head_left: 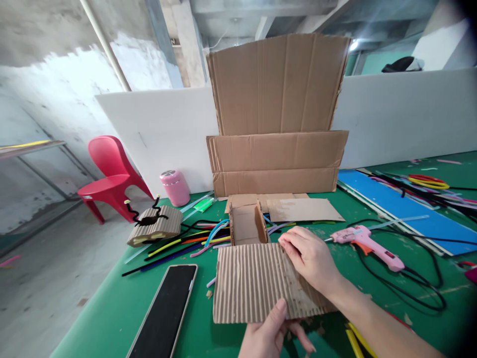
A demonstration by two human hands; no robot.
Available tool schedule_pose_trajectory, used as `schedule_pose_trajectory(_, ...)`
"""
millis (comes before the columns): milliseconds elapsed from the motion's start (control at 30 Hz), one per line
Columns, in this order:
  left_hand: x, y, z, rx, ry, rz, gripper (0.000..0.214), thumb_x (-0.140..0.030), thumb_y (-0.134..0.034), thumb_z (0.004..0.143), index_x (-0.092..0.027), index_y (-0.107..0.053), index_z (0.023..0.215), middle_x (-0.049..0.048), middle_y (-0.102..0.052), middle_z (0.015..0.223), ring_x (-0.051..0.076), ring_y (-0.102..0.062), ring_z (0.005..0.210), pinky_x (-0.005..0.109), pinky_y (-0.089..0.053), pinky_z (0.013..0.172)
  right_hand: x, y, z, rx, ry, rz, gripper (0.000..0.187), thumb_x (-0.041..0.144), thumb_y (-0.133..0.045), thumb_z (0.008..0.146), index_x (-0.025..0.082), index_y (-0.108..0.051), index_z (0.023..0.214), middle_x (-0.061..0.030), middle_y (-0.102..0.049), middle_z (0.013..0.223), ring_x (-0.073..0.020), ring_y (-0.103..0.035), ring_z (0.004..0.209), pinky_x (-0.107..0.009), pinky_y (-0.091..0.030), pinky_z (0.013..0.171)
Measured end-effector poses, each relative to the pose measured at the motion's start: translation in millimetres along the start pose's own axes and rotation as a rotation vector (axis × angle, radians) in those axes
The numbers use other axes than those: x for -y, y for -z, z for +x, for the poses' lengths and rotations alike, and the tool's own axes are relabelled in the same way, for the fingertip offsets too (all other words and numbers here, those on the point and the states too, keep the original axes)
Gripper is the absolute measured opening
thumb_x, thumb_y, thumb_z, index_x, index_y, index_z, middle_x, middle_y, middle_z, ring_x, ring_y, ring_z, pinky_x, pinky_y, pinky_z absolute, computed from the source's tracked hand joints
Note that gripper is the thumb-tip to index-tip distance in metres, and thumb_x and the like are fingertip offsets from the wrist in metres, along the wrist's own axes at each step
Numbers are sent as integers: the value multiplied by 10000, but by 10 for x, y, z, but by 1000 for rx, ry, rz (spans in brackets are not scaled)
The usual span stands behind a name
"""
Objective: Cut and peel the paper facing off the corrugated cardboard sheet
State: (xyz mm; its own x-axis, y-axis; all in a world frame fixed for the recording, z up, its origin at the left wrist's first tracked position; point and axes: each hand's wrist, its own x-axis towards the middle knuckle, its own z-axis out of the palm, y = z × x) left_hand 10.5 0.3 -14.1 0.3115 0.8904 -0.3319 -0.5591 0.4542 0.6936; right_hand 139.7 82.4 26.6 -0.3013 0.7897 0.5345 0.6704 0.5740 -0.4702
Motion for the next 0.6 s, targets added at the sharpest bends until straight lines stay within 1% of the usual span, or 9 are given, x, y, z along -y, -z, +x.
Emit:
schedule_pose_trajectory(67,-12,2,15,48,-6,-76,305,-379,-590,653,-85,-643,716,97,-686,795,147,-572,425,313,-449,513,-28,-39,-1,-42,-48,21,171,209,-370,839,185,-517,756,-38,-523,757,-163,-489,737,-289,-381,677)
schedule_pose_trajectory(167,-28,5,21,72,-15,-110,300,-351,-586,674,-71,-657,755,88,-696,707,160,-596,458,305,-454,552,-81,-45,4,-109,-136,51,156,221,-365,844,185,-489,756,-32,-515,747,-153,-494,710,-275,-385,650)
schedule_pose_trajectory(267,-49,-14,7,31,-16,-110,317,-333,-579,691,-37,-658,773,104,-695,658,170,-610,502,309,-457,626,-114,2,-5,-159,-211,66,179,241,-348,853,193,-467,728,-17,-507,710,-146,-490,673,-267,-380,615)
schedule_pose_trajectory(333,-67,-38,-6,4,-20,-115,309,-327,-581,692,-40,-661,773,106,-697,644,175,-616,539,318,-457,669,-102,40,-24,-171,-241,69,236,259,-340,855,200,-431,645,1,-472,634,-138,-468,610,-262,-368,570)
schedule_pose_trajectory(400,-86,-66,-16,-28,-27,-120,278,-317,-595,682,-61,-669,759,92,-696,605,190,-631,603,326,-448,734,-51,69,-57,-177,-256,68,208,275,-388,831,202,-434,642,11,-444,614,-134,-446,575,-261,-364,546)
schedule_pose_trajectory(467,-98,-88,-22,-64,-23,-138,243,-300,-623,656,-78,-677,738,86,-701,616,205,-640,661,341,-432,796,37,81,-103,-148,-250,89,81,258,-441,798,196,-489,781,2,-461,688,-132,-458,604,-260,-387,570)
schedule_pose_trajectory(533,-93,-92,-20,-98,-28,-159,233,-291,-657,615,-87,-681,722,93,-711,709,220,-644,684,363,-426,829,144,77,-157,-63,-211,142,149,219,-442,790,200,-494,929,-18,-482,785,-133,-480,663,-258,-412,613)
schedule_pose_trajectory(600,-62,-68,-11,-146,-46,-150,232,-290,-683,575,-109,-682,719,90,-708,792,231,-644,714,382,-431,837,242,57,-206,32,-157,192,157,195,-421,800,207,-513,926,-28,-495,813,-133,-490,695,-254,-422,632)
